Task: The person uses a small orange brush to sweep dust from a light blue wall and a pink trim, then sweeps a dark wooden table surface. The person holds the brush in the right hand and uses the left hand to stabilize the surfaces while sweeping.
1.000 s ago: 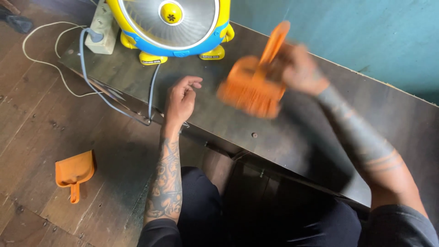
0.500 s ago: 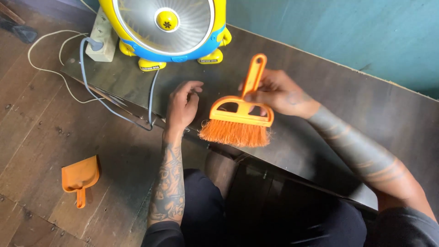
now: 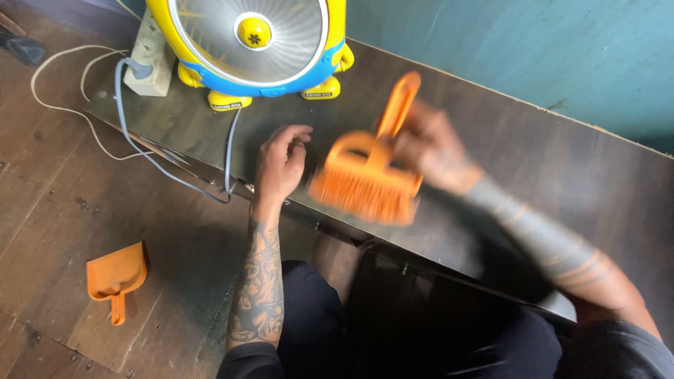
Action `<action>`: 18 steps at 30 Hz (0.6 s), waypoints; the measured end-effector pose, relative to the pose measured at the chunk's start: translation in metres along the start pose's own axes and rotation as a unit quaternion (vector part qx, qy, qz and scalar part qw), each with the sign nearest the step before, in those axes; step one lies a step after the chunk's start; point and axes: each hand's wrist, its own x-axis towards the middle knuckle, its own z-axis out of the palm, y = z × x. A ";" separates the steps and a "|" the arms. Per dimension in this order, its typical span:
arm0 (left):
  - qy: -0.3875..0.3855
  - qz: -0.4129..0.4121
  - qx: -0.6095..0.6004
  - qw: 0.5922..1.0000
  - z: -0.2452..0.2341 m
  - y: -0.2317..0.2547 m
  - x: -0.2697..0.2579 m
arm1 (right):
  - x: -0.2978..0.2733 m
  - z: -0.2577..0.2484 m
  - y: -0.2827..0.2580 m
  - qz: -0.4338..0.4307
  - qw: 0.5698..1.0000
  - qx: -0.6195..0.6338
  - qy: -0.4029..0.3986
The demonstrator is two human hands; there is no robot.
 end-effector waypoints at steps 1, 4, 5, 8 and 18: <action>0.002 0.004 -0.001 1.000 0.000 -0.001 0.000 | -0.007 0.017 -0.021 0.079 0.995 0.066 -0.015; 0.004 0.011 -0.008 1.000 0.000 0.003 -0.002 | -0.014 0.039 -0.024 0.154 0.978 0.136 -0.033; 0.004 0.016 -0.014 1.000 -0.002 0.005 -0.002 | -0.013 0.042 -0.015 0.148 0.979 0.139 -0.035; 0.009 0.014 -0.004 1.000 0.000 0.000 -0.002 | 0.002 0.020 0.038 0.130 0.988 0.085 0.005; -0.011 -0.018 0.011 1.000 0.000 0.000 -0.001 | 0.056 -0.054 0.063 0.064 0.994 -0.022 0.083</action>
